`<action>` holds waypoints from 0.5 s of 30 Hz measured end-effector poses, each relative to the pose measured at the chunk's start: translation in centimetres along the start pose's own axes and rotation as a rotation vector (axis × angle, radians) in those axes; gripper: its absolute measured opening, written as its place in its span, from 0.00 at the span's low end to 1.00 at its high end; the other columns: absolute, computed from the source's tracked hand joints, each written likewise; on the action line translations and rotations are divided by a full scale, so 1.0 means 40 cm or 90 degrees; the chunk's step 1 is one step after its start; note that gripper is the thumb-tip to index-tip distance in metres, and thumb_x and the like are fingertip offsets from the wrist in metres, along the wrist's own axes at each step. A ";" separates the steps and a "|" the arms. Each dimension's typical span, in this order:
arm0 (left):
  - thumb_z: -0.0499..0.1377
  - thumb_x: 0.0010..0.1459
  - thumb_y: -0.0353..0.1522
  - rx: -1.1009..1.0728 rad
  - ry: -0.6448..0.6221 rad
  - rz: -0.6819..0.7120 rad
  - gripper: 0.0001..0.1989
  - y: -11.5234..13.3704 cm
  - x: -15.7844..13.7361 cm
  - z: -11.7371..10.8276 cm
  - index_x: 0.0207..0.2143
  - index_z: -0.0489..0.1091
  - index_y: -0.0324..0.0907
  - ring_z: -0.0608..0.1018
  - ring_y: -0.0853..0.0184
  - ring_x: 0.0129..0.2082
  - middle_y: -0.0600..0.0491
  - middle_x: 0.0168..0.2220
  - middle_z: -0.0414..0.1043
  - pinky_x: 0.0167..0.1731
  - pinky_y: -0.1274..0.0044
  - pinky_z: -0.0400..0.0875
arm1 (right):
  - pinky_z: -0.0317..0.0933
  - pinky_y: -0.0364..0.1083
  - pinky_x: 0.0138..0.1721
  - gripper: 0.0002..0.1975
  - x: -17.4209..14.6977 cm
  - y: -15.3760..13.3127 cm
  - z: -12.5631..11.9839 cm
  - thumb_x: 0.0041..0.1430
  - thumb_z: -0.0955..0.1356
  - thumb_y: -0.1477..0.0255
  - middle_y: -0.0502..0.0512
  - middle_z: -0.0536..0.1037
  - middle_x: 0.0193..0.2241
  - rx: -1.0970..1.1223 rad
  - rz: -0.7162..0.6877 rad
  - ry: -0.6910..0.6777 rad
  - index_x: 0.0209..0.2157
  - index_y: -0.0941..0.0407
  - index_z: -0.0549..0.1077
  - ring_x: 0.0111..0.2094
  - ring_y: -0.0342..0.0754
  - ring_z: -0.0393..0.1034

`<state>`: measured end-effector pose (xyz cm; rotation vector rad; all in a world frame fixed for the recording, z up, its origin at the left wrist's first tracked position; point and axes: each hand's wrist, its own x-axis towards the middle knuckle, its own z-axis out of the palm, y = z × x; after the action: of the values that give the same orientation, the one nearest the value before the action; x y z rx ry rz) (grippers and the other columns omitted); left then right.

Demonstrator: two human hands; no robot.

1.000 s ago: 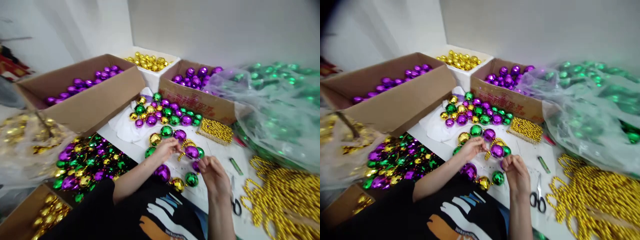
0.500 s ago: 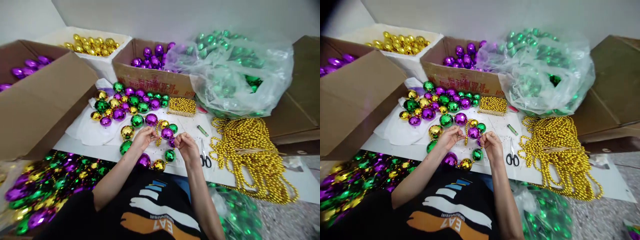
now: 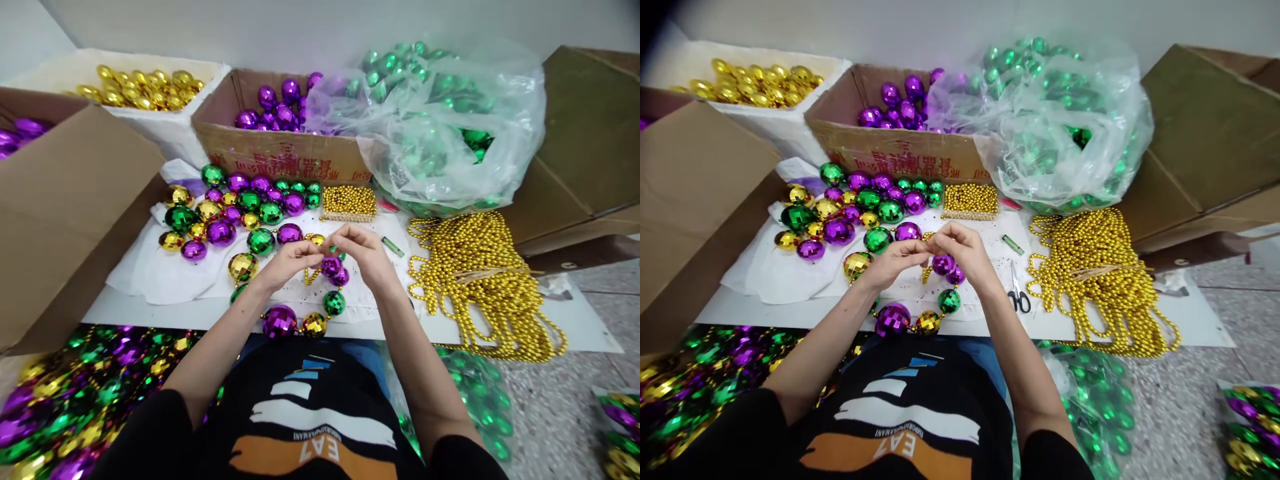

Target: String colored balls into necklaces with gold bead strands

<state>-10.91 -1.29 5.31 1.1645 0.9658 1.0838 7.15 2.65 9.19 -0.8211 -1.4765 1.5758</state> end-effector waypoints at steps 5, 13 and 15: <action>0.66 0.53 0.36 0.010 0.030 0.040 0.10 0.027 0.017 0.001 0.26 0.74 0.38 0.68 0.73 0.24 0.54 0.25 0.72 0.27 0.79 0.61 | 0.60 0.45 0.35 0.12 0.059 -0.001 0.008 0.54 0.73 0.61 0.52 0.77 0.31 -0.021 -0.047 0.054 0.27 0.55 0.78 0.33 0.45 0.67; 0.66 0.53 0.35 0.083 0.077 0.129 0.08 0.070 0.013 0.006 0.27 0.78 0.39 0.74 0.69 0.30 0.51 0.29 0.76 0.33 0.78 0.68 | 0.56 0.54 0.53 0.01 -0.003 0.111 0.054 0.52 0.74 0.68 0.52 0.77 0.36 -0.190 -0.096 0.080 0.28 0.49 0.80 0.44 0.51 0.66; 0.66 0.53 0.35 0.118 0.078 0.155 0.08 0.106 0.004 -0.004 0.26 0.77 0.40 0.76 0.67 0.35 0.50 0.32 0.77 0.37 0.76 0.70 | 0.59 0.52 0.50 0.04 -0.008 0.126 0.068 0.54 0.72 0.68 0.52 0.77 0.34 -0.135 -0.093 0.128 0.26 0.50 0.80 0.42 0.50 0.68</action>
<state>-11.63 -0.84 9.46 1.4078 1.0560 1.2923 4.30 1.14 4.46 -0.9396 -1.5360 1.2065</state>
